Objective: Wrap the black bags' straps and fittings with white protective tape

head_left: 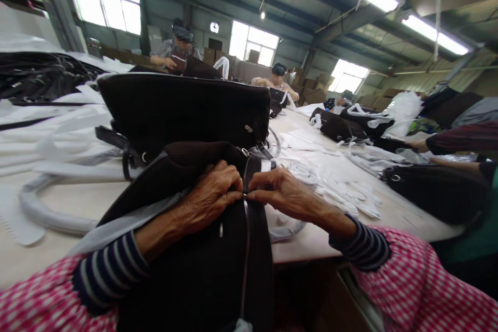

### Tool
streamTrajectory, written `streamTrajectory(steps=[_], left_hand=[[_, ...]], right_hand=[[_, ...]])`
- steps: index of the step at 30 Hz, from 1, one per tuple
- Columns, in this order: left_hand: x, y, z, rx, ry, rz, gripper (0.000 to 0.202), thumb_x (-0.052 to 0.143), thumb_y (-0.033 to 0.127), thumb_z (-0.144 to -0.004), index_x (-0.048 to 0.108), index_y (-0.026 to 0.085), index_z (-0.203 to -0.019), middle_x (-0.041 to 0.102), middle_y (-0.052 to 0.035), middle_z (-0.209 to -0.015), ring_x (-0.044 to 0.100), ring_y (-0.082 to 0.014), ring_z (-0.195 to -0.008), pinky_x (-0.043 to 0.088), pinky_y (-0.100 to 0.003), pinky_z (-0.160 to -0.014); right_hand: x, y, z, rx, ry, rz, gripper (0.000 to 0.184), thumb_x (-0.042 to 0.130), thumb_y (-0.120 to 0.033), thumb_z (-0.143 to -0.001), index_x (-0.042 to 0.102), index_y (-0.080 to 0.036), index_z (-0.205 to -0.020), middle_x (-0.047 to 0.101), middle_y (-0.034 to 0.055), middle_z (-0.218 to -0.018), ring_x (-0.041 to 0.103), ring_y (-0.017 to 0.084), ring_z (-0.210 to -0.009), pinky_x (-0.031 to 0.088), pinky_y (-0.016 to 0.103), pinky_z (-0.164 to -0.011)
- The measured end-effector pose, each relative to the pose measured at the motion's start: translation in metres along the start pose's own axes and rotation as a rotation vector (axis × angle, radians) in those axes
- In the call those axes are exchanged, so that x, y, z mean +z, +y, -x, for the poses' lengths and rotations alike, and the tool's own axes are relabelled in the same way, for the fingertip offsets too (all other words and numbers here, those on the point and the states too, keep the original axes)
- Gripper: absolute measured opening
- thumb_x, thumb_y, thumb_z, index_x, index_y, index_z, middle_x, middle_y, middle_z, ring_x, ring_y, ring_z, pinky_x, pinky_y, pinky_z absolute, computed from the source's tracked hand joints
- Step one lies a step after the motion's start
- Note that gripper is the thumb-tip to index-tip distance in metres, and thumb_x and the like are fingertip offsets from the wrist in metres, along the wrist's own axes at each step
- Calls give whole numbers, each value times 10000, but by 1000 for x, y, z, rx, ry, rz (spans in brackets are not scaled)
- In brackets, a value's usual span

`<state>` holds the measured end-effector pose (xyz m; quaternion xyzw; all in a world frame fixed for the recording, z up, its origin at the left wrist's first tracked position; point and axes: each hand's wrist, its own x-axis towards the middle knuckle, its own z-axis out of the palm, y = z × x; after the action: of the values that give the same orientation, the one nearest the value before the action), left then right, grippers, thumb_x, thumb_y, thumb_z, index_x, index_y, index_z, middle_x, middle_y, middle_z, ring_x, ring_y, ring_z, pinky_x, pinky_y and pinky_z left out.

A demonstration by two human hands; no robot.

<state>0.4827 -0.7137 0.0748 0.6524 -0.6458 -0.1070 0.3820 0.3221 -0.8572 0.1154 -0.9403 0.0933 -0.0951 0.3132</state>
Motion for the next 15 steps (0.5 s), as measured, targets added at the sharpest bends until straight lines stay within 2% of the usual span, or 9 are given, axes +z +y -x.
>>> streamTrajectory(steps=[4,6,9,11,13,15], left_hand=[[-1,1,1,0,1,4,118,579,220,-937,608,195,-826,568,-12,-884,479,-221,-913,332,-378,-841],[-1,0,1,3,3,5,117,576,223,-940,608,193,-832,565,-15,-882,479,-223,-913,332,-376,-835],[1,-2,2,35,8,-7,117,569,220,-941,599,190,-832,562,-17,-880,478,-222,-905,328,-374,-825],[3,-5,3,60,14,-15,118,562,222,-941,593,190,-831,559,-16,-879,475,-219,-896,325,-373,-818],[4,-6,2,62,24,-17,118,558,222,-932,590,191,-823,554,-16,-873,473,-219,-890,323,-373,-817],[3,-6,2,39,23,-11,122,557,229,-922,593,192,-812,548,-16,-860,473,-221,-884,323,-377,-820]], right_hand=[[-1,-5,2,-49,49,122,132,681,-115,-885,785,-196,-880,681,-16,-724,576,127,-670,362,249,-640],[-1,-12,2,-99,39,261,167,651,-85,-885,777,-194,-889,699,1,-752,593,138,-693,357,261,-657],[-1,-27,0,-122,-40,564,150,629,-77,-850,743,-174,-836,646,21,-677,537,148,-620,282,299,-599],[-2,-31,-6,-101,-69,656,133,627,-72,-803,694,-167,-738,579,13,-618,468,139,-569,236,316,-573],[-6,-26,-13,-53,-136,509,194,633,-87,-789,606,-169,-616,502,-13,-567,415,121,-541,239,303,-551],[-9,-15,-16,18,-229,196,297,637,-133,-821,531,-171,-546,455,-33,-532,408,105,-523,278,269,-526]])
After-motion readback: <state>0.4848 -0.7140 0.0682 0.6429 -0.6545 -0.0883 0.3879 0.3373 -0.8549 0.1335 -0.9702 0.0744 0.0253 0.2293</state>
